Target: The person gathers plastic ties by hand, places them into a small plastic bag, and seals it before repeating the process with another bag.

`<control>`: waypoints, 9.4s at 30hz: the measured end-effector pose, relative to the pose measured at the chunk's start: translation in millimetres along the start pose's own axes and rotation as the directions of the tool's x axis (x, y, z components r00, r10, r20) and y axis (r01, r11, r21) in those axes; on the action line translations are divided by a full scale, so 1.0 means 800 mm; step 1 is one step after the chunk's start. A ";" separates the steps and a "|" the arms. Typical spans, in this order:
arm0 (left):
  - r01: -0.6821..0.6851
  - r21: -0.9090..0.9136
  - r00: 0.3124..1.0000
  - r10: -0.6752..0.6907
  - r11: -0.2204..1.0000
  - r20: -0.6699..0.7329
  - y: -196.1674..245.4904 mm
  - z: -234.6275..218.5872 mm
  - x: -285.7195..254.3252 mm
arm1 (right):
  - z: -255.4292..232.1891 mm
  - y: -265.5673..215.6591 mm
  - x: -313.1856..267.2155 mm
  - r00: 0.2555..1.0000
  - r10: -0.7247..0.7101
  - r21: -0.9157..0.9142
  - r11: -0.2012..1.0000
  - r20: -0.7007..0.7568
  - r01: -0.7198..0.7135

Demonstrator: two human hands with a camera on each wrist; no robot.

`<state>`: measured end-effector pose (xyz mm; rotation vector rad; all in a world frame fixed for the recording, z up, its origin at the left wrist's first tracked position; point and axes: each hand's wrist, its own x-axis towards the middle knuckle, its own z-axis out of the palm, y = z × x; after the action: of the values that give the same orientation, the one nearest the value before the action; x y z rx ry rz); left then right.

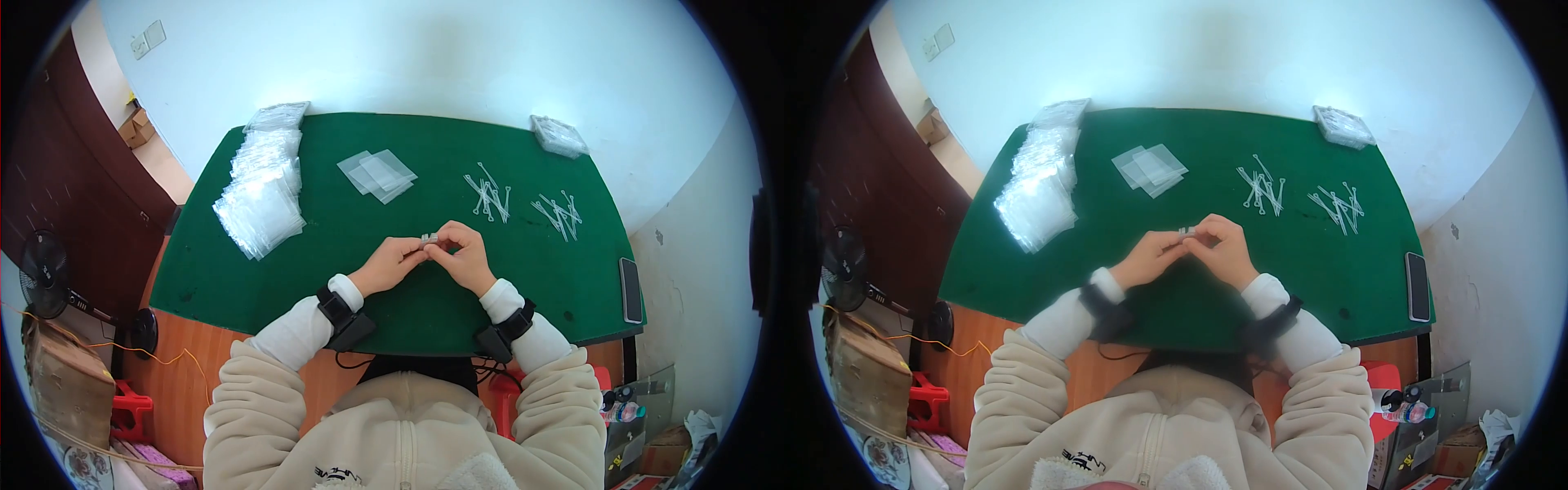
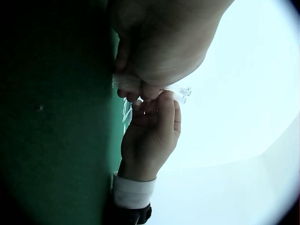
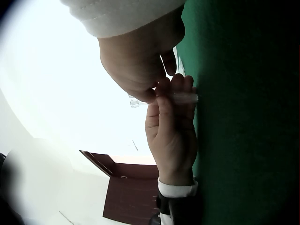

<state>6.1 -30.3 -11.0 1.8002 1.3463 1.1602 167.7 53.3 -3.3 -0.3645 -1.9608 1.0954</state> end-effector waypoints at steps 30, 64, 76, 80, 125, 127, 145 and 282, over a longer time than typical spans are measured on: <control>-0.083 -0.799 0.786 -0.454 0.596 -0.420 -0.052 -0.099 0.000 | 0.043 0.010 0.106 0.945 0.207 -0.810 0.580 0.255 0.092; -0.178 -0.685 0.776 -0.327 0.706 -0.539 -0.015 -0.028 0.006 | 0.073 -0.024 0.052 0.979 -0.201 -0.428 0.883 0.026 0.192; 0.412 -0.714 0.909 -0.310 0.566 0.279 0.012 -0.048 -0.009 | 0.032 -0.014 0.069 0.967 0.210 0.006 0.977 0.148 -0.213; 0.466 -0.624 0.879 -0.249 0.627 0.406 0.011 -0.040 -0.010 | 0.028 -0.009 0.069 0.930 0.263 0.142 0.942 0.257 -0.305; -0.242 -0.053 0.872 0.193 0.969 -0.449 0.038 -0.100 -0.016 | 0.024 0.010 0.062 0.960 0.127 0.356 0.910 0.251 -0.214; -0.243 0.051 0.851 0.238 0.969 -0.468 0.051 -0.105 -0.017 | 0.031 0.001 0.059 0.955 0.083 0.289 0.942 0.285 -0.169; -0.067 0.118 0.876 0.115 0.991 -0.468 0.053 -0.108 -0.021 | 0.039 0.006 0.054 0.921 0.186 0.199 0.944 0.343 -0.265; 0.204 0.155 0.917 -0.134 0.967 -0.376 0.058 -0.035 -0.067 | 0.049 -0.018 0.040 0.912 0.168 0.288 0.914 0.374 -0.286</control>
<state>-4.7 -96.1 24.9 1.6037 1.8465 1.3521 119.6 42.1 15.3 -0.2319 -2.0066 1.7198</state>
